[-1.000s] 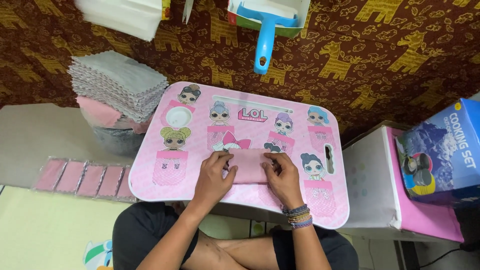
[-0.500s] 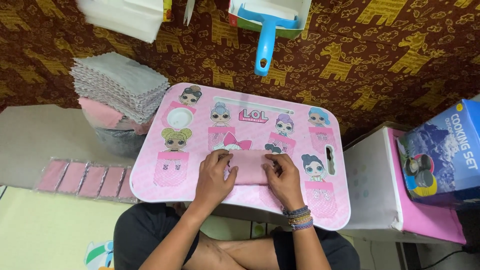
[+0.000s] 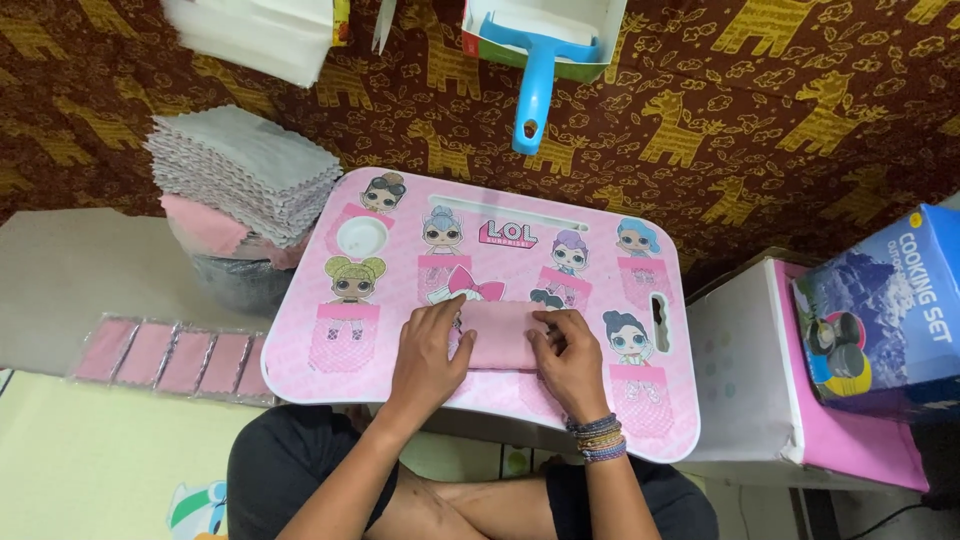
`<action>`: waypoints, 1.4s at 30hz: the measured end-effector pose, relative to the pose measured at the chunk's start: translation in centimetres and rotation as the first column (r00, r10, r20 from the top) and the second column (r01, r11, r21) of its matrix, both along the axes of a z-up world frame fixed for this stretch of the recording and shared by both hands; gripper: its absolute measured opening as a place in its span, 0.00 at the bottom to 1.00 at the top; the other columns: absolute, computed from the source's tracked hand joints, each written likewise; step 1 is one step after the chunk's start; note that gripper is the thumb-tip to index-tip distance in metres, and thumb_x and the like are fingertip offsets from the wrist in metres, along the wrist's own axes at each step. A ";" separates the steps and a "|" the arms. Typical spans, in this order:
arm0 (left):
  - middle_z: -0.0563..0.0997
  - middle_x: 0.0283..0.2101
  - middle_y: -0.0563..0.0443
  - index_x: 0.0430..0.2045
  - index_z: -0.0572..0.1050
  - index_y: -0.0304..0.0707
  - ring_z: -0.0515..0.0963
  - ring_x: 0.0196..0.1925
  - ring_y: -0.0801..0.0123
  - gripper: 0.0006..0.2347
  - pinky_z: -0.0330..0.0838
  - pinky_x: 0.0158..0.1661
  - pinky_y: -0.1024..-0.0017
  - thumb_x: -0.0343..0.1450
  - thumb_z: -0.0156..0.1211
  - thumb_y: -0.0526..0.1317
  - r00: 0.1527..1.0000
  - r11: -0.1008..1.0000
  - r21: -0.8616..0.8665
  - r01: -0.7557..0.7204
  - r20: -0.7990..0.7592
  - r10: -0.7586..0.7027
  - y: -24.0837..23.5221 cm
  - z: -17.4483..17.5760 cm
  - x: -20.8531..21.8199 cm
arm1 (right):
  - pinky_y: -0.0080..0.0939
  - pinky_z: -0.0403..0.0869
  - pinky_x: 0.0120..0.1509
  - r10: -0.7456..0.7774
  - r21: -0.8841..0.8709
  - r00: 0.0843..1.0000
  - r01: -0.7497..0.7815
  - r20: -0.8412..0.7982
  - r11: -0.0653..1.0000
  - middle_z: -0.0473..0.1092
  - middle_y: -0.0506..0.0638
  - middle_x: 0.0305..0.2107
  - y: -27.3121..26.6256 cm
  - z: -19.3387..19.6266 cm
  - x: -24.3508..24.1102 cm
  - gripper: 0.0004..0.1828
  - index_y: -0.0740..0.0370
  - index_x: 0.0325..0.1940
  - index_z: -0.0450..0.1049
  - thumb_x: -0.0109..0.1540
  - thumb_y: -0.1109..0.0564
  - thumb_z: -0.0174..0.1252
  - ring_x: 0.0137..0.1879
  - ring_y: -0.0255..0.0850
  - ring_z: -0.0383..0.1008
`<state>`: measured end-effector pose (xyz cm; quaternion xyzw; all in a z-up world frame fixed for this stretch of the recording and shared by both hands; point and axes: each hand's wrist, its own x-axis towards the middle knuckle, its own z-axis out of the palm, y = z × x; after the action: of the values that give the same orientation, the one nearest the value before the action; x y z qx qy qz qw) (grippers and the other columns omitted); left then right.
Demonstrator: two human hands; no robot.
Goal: The person folds a small pink cloth, uses a lint roller to clean it, and then places it into a clear plastic bag. This process is repeated for multiple cloths.
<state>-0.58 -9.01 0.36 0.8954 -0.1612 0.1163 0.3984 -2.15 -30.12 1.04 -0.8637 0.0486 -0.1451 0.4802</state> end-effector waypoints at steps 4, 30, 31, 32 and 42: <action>0.79 0.44 0.37 0.58 0.71 0.28 0.75 0.53 0.45 0.20 0.67 0.52 0.51 0.71 0.60 0.37 1.000 0.997 -0.079 -0.014 -0.005 0.014 0.1 -0.5 -0.2 | 0.45 0.75 0.38 -0.019 0.007 1.000 0.019 -0.001 1.000 0.75 0.58 0.36 0.1 0.2 -0.1 0.13 0.64 0.45 0.83 0.57 0.61 0.66 0.34 0.48 0.77; 0.78 0.37 0.52 0.27 0.84 0.43 0.76 0.47 0.54 0.05 0.72 0.46 0.57 0.63 0.69 0.42 0.983 0.984 0.031 -0.177 -0.039 0.178 -0.9 -4.2 5.1 | 0.46 0.74 0.38 -0.044 0.033 0.999 0.045 -0.020 0.998 0.74 0.56 0.33 0.1 0.1 0.0 0.12 0.62 0.42 0.83 0.55 0.62 0.66 0.33 0.48 0.76; 0.79 0.36 0.51 0.27 0.84 0.43 0.77 0.47 0.53 0.05 0.72 0.46 0.57 0.64 0.68 0.41 0.984 0.985 0.013 -0.169 -0.046 0.170 -1.0 -3.7 4.9 | 0.46 0.74 0.39 -0.046 0.030 0.999 0.047 -0.021 0.998 0.74 0.57 0.33 0.0 0.0 0.0 0.12 0.62 0.42 0.82 0.55 0.61 0.66 0.34 0.48 0.77; 0.79 0.36 0.51 0.27 0.84 0.43 0.77 0.47 0.53 0.05 0.72 0.46 0.57 0.64 0.68 0.41 0.985 0.986 0.013 -0.168 -0.045 0.168 -1.0 -3.5 4.8 | 0.46 0.74 0.39 -0.047 0.030 0.999 0.048 -0.020 0.998 0.74 0.57 0.33 0.0 -0.1 0.0 0.12 0.62 0.42 0.82 0.55 0.61 0.66 0.34 0.48 0.77; 0.80 0.35 0.51 0.32 0.82 0.44 0.78 0.45 0.56 0.05 0.72 0.44 0.59 0.67 0.65 0.40 0.987 0.988 -0.001 -0.152 0.045 0.152 -1.2 -3.6 4.4 | 0.48 0.75 0.40 -0.045 -0.007 0.999 0.045 -0.027 0.999 0.74 0.57 0.34 -0.2 -0.3 0.0 0.12 0.62 0.43 0.82 0.55 0.60 0.67 0.37 0.50 0.78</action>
<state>3.82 -10.16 -3.23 0.9028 -0.1016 0.1663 0.3833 -2.11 -30.29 0.78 -0.8657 0.0741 -0.1444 0.4735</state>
